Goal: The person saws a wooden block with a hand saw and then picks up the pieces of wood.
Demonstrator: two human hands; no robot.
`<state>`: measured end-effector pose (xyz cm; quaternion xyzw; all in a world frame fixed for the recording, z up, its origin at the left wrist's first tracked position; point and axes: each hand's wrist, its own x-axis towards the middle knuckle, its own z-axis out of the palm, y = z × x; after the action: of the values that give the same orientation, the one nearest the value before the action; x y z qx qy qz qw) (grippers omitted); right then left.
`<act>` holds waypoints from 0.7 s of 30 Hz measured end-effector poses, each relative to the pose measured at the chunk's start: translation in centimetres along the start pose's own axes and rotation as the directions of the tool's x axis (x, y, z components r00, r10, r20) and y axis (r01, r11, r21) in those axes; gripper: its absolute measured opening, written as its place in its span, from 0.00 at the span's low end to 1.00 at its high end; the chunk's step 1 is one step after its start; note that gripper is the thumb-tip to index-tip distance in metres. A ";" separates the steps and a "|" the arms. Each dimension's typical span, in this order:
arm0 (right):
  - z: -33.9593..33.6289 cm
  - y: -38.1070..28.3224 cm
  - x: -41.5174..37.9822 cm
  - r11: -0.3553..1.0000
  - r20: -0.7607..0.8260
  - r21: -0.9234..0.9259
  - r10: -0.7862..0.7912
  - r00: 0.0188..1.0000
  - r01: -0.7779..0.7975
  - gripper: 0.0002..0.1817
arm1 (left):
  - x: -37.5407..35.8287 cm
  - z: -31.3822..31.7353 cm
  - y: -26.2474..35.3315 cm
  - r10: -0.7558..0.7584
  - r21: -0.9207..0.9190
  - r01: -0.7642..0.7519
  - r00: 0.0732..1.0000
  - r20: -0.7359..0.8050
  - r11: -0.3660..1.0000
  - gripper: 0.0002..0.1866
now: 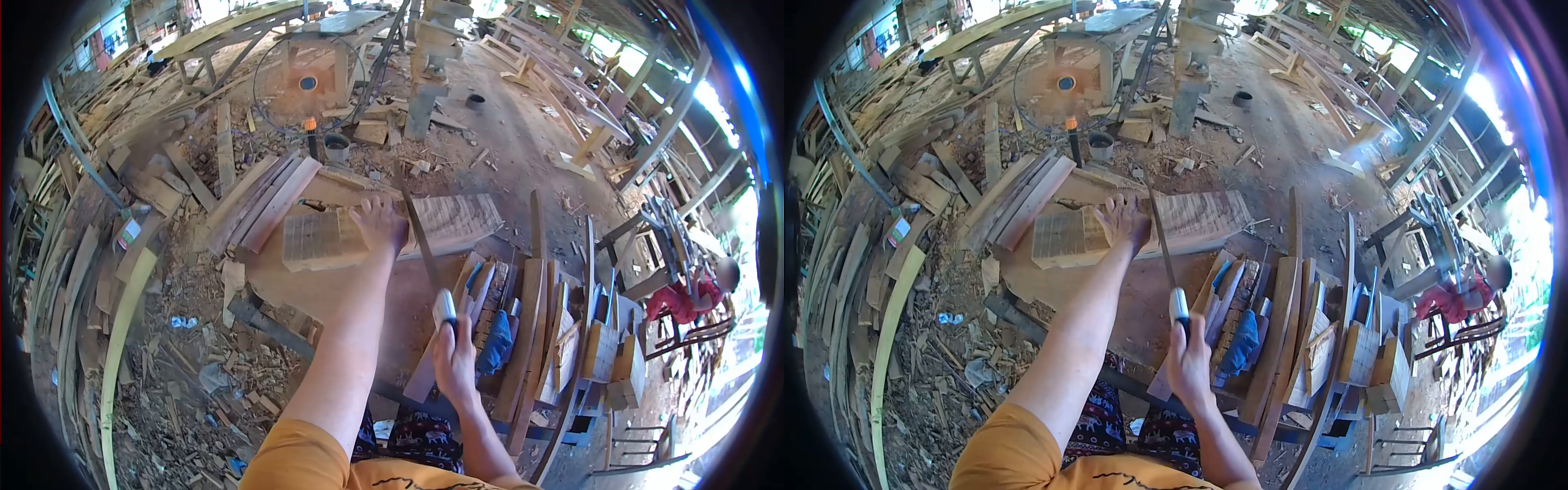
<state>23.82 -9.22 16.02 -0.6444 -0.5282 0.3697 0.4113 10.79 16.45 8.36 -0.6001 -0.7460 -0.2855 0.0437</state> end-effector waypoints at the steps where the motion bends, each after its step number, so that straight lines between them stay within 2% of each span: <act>1: -0.1 0.1 -0.6 1.000 -0.007 -0.017 -0.002 1.000 0.001 0.14 | 0.0 0.3 0.0 0.014 0.006 -0.014 1.000 0.007 1.000 0.18; 2: -0.1 0.0 -1.0 1.000 -0.016 -0.031 -0.004 1.000 0.004 0.15 | 0.1 0.0 0.0 0.031 0.013 -0.031 0.999 0.013 0.999 0.18; 3: 0.4 -0.3 0.0 0.998 -0.048 -0.059 -0.027 0.998 0.025 0.16 | 0.1 -1.0 0.3 -0.021 -0.053 0.031 0.985 0.173 0.998 0.18; 4: 1.2 -0.9 2.4 0.995 -0.086 -0.088 -0.060 0.995 0.053 0.16 | 0.1 -1.1 0.4 -0.019 -0.057 0.029 0.985 0.169 0.998 0.18; 6: 2.6 -1.1 8.3 0.986 -0.031 -0.137 -0.105 0.994 0.100 0.17 | 0.1 -1.6 0.5 -0.001 -0.043 0.007 0.989 0.151 0.999 0.17; 9: 3.4 -1.5 10.9 0.987 0.001 -0.079 -0.141 0.990 0.141 0.16 | 0.2 -2.3 0.5 0.008 -0.020 -0.004 0.986 0.169 1.000 0.17; 13: 1.5 -1.0 3.2 0.995 -0.067 -0.045 -0.096 0.993 0.093 0.14 | 0.3 -1.8 0.3 -0.012 -0.055 0.021 0.988 0.156 0.998 0.17; 16: -0.1 0.6 -1.5 1.000 -0.001 0.007 0.021 1.000 -0.021 0.12 | 0.6 -1.3 0.2 -0.045 -0.043 0.059 0.965 0.260 0.997 0.17; 18: 0.0 0.1 -0.5 1.000 -0.036 -0.008 0.011 0.999 -0.012 0.11 | 0.1 0.3 -0.2 0.047 0.010 -0.047 0.998 -0.035 0.999 0.17; 19: 0.8 -0.7 2.2 0.991 -0.106 -0.064 -0.127 0.986 0.120 0.12 | -0.2 0.8 -0.3 0.064 -0.004 -0.064 0.992 -0.108 0.998 0.17; 20: 1.9 0.2 5.9 0.972 -0.105 -0.090 -0.225 0.969 0.216 0.13 | -0.4 0.4 0.1 0.074 -0.011 -0.075 0.991 -0.112 0.997 0.17; 21: 2.6 -1.1 8.8 0.991 -0.054 -0.086 -0.107 0.993 0.102 0.15 | 0.0 -0.4 0.3 0.044 -0.052 -0.044 0.999 -0.008 0.998 0.16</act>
<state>22.56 -0.10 15.65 -0.6429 -0.5638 0.3062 0.4183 10.98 16.29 8.85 -0.6164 -0.7246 -0.3060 0.0368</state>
